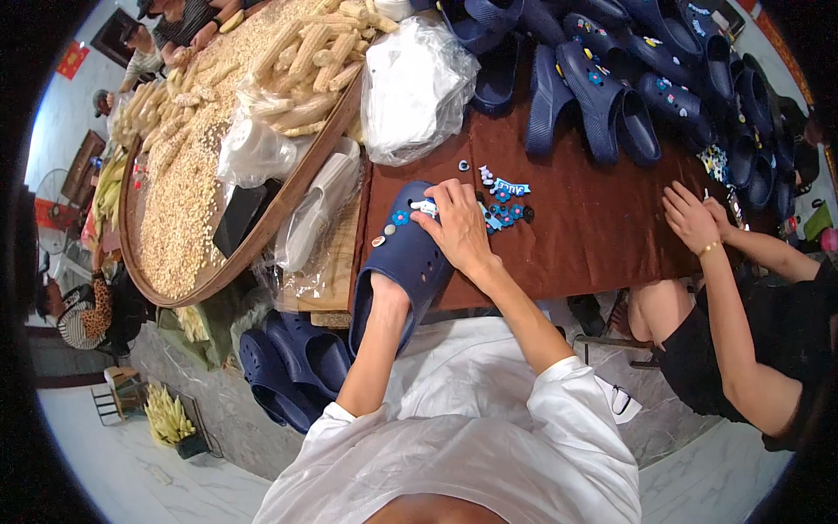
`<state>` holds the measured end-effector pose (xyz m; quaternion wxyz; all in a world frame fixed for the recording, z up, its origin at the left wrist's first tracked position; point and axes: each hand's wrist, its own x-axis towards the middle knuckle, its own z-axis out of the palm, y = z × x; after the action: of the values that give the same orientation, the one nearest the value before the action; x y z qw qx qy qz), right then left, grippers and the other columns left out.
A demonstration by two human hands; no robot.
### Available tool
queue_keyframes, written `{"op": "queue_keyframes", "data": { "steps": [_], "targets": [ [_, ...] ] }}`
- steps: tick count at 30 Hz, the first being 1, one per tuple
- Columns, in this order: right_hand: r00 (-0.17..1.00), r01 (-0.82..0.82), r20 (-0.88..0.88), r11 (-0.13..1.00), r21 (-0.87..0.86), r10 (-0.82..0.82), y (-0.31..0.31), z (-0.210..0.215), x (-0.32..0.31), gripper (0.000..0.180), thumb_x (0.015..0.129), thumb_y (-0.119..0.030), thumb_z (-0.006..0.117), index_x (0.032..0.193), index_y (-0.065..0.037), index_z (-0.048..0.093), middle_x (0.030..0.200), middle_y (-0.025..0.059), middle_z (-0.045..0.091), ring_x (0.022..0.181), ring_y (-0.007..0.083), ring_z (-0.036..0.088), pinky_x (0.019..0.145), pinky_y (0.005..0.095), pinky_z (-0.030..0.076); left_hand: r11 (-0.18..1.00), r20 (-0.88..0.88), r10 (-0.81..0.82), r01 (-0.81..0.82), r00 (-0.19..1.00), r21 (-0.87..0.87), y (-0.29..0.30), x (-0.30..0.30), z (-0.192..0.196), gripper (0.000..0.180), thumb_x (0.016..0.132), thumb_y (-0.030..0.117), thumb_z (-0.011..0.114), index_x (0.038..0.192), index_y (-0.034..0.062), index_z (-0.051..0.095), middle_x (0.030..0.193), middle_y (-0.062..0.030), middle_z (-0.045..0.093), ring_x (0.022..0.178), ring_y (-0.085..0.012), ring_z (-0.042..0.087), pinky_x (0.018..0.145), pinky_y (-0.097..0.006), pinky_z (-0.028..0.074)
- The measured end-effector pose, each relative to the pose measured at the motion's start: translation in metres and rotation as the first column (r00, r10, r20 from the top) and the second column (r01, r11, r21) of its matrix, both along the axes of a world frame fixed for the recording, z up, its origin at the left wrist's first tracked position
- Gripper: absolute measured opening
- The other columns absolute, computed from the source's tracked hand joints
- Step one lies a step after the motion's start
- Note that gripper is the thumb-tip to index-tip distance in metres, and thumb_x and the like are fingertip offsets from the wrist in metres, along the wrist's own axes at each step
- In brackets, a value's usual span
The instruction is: Attaching decorative charms to blue clog-style shoes.
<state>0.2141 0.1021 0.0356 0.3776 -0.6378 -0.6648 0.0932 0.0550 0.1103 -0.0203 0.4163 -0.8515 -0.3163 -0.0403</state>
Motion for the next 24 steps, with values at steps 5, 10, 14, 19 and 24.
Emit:
{"op": "queue_keyframes", "data": {
  "steps": [5, 10, 14, 19, 24],
  "targets": [
    [0.978, 0.042, -0.202, 0.999, -0.009, -0.043, 0.004, -0.006, 0.004, 0.033, 0.085, -0.023, 0.075, 0.098, -0.002, 0.054, 0.099, 0.0129, 0.053, 0.093, 0.0297, 0.054, 0.081, 0.0409, 0.044, 0.490, 0.363, 0.352, 0.160, 0.863, -0.857, -0.003, 0.026, 0.075, 0.036, 0.100, 0.024, 0.041, 0.129, 0.0074, 0.055, 0.130, -0.0091, 0.060, 0.119, -0.0226, 0.058, 0.100, -0.034, 0.045],
    [0.965, 0.094, -0.244, 0.996, 0.004, -0.090, 0.006, -0.016, 0.008, 0.028, 0.085, -0.020, 0.074, 0.092, -0.005, 0.051, 0.084, 0.0116, 0.054, 0.077, 0.0290, 0.055, 0.067, 0.0403, 0.044, 0.524, 0.362, 0.318, 0.156, 0.876, -0.838, -0.001, 0.031, 0.057, 0.036, 0.098, 0.026, 0.046, 0.128, 0.0088, 0.056, 0.128, -0.0101, 0.060, 0.119, -0.0238, 0.057, 0.099, -0.036, 0.045],
    [0.955, 0.151, -0.269, 0.986, 0.071, -0.127, 0.001, -0.012, -0.005, 0.026, 0.087, -0.019, 0.073, 0.089, -0.005, 0.052, 0.075, 0.0098, 0.055, 0.062, 0.0256, 0.055, 0.057, 0.0383, 0.044, 0.190, 0.397, 0.892, 0.976, -0.218, 0.109, -0.010, 0.032, -0.023, 0.040, 0.103, 0.029, 0.039, 0.131, 0.0073, 0.057, 0.132, -0.0121, 0.061, 0.121, -0.0270, 0.058, 0.106, -0.041, 0.045],
    [0.953, 0.272, -0.154, 0.961, 0.058, -0.260, -0.007, -0.013, 0.031, 0.023, 0.091, -0.023, 0.068, 0.094, -0.003, 0.056, 0.086, 0.0148, 0.060, 0.082, 0.0346, 0.060, 0.073, 0.0427, 0.045, 0.366, -0.440, 0.868, 0.894, -0.229, 0.257, -0.013, 0.022, 0.050, 0.046, 0.104, 0.034, 0.038, 0.138, 0.0067, 0.053, 0.142, -0.0135, 0.055, 0.128, -0.0296, 0.054, 0.112, -0.046, 0.040],
    [0.941, 0.328, 0.075, 0.944, 0.041, -0.330, -0.015, -0.014, 0.037, 0.021, 0.089, -0.020, 0.068, 0.103, -0.006, 0.061, 0.103, 0.0105, 0.057, 0.101, 0.0319, 0.054, 0.087, 0.0462, 0.040, 0.462, -0.629, 0.743, 0.855, -0.228, 0.236, -0.017, 0.017, 0.062, 0.050, 0.105, 0.036, 0.035, 0.142, 0.0054, 0.050, 0.147, -0.0161, 0.050, 0.133, -0.0342, 0.049, 0.115, -0.052, 0.035]
  ]
}}
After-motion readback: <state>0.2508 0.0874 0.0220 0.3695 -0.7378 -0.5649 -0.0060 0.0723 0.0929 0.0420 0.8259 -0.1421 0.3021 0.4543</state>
